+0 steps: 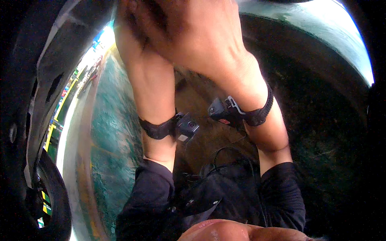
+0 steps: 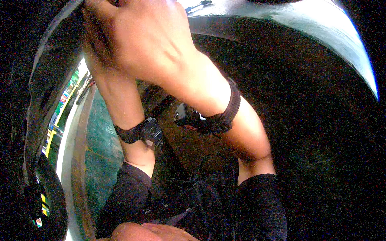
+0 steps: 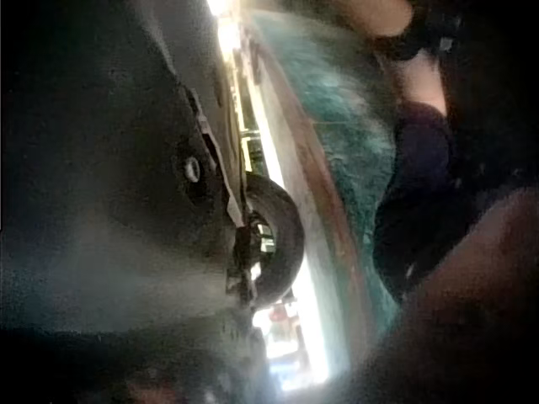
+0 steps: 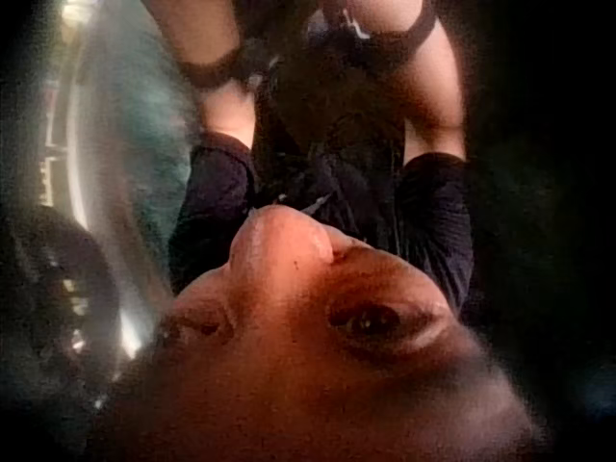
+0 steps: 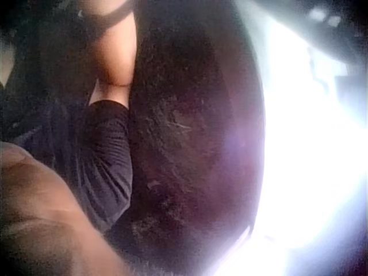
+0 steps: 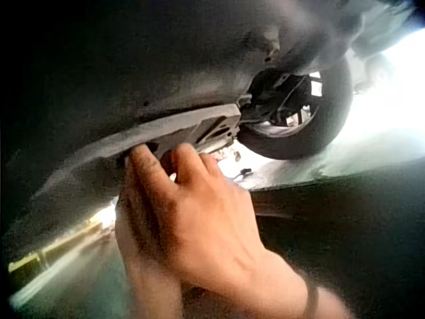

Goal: The person pushes plastic clips into the underbody panel of a vehicle while working in a service pit, then uses a power impact wrench to tighten a bolt on the same panel. The person then walks up the stairs from the pit, retrieves a large blue bottle of fluid from a shelf, and pours it into the washer fluid reservoir under the hood.

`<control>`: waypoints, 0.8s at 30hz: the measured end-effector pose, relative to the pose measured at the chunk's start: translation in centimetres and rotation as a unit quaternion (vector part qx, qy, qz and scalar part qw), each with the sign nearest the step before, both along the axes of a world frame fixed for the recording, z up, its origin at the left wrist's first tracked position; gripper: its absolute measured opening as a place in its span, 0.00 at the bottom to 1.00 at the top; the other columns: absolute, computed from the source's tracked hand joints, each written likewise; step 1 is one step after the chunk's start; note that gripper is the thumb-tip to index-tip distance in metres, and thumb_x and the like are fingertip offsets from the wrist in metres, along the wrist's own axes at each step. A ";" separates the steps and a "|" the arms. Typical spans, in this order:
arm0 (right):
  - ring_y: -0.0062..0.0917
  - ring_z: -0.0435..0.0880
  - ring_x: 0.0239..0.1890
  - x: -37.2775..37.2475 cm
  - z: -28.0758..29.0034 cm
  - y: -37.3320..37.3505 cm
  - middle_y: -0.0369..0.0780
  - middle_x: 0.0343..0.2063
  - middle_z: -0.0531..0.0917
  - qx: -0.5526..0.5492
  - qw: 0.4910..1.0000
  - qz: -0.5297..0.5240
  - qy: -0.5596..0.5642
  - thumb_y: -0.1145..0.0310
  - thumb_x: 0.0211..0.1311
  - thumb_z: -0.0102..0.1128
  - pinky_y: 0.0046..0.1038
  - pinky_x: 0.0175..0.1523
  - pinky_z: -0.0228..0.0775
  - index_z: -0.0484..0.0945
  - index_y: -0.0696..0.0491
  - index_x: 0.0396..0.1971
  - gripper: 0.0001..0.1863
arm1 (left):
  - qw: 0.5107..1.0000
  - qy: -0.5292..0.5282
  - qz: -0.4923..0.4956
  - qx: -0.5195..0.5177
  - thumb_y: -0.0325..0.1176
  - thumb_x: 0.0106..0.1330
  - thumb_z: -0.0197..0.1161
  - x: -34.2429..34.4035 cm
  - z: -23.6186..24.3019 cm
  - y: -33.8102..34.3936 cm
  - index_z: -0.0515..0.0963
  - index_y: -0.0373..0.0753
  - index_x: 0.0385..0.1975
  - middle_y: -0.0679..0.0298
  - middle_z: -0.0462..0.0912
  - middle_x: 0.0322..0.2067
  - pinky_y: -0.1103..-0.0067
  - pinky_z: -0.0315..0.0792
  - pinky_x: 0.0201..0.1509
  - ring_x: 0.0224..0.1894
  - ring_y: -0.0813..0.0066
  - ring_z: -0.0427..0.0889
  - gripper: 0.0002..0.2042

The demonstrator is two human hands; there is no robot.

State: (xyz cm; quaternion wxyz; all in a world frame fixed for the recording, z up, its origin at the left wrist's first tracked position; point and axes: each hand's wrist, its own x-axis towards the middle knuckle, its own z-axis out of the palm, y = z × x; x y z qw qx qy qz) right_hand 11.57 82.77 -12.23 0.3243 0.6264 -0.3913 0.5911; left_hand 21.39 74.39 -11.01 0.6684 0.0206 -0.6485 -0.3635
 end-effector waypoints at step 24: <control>0.39 0.80 0.36 0.2 -1.4 -0.7 0.44 0.37 0.78 -0.031 0.998 0.031 -0.038 0.61 0.61 0.56 0.37 0.37 0.76 0.73 0.53 0.56 0.23 | 0.999 0.014 -0.001 -0.031 0.38 0.74 0.55 0.2 -0.7 1.4 0.79 0.30 0.45 0.58 0.83 0.43 0.77 0.73 0.50 0.43 0.70 0.80 0.15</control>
